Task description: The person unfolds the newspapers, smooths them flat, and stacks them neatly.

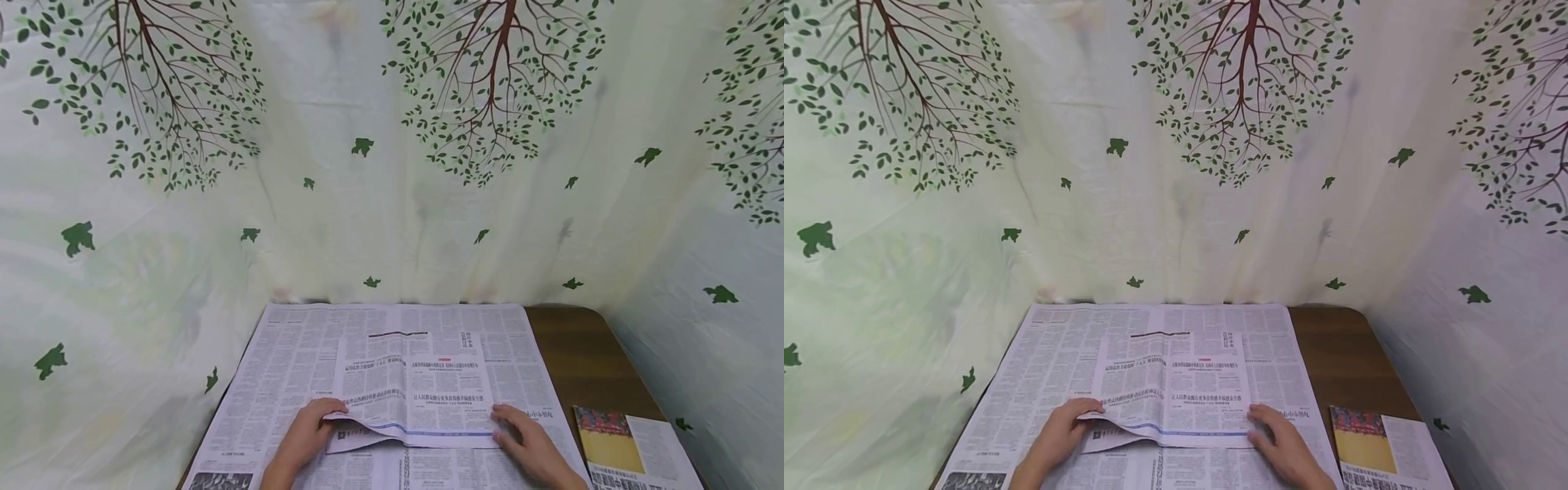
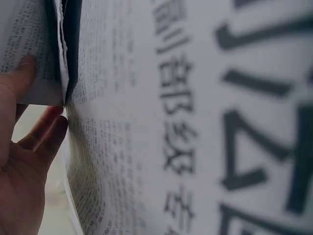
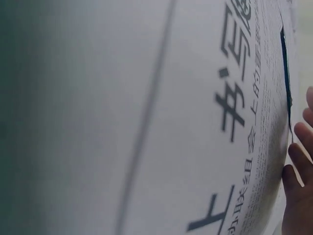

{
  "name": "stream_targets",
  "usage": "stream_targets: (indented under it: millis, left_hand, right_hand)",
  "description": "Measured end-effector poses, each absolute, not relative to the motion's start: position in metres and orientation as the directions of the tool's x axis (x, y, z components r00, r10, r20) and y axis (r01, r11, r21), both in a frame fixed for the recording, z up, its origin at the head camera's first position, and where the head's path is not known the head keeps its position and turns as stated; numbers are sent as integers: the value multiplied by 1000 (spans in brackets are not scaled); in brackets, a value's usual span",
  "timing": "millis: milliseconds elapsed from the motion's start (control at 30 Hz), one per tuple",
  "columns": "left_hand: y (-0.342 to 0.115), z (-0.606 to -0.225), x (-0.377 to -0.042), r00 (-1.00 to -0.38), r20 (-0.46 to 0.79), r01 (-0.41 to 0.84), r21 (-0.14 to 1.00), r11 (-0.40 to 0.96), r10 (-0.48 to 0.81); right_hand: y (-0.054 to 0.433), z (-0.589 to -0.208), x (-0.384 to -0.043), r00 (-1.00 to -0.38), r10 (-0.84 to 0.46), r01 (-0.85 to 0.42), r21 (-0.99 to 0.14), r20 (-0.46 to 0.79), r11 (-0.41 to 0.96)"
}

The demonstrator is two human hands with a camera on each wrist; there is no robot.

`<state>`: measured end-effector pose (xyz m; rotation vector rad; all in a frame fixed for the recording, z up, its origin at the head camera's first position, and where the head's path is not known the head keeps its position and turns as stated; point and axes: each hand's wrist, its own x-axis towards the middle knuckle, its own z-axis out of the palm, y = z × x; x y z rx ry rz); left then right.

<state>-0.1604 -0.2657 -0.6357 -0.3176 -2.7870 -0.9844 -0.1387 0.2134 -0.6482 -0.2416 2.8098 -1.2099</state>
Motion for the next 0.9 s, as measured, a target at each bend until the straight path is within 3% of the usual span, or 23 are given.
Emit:
stream_targets:
  millis: [133, 433, 900]
  left_hand:
    - [-263, -633, -160, -959, 261, 253, 611, 750, 111]
    - [-259, -627, -161, -906, 415, 351, 621, 700, 87]
    - [-255, -617, -160, -931, 362, 297, 816, 495, -38]
  right_hand:
    - [214, -649, -141, -986, -161, -135, -717, 32, 684]
    - [215, -654, -143, -916, -213, -382, -581, 340, 719]
    - [204, -649, -156, -859, -234, -472, -530, 455, 705]
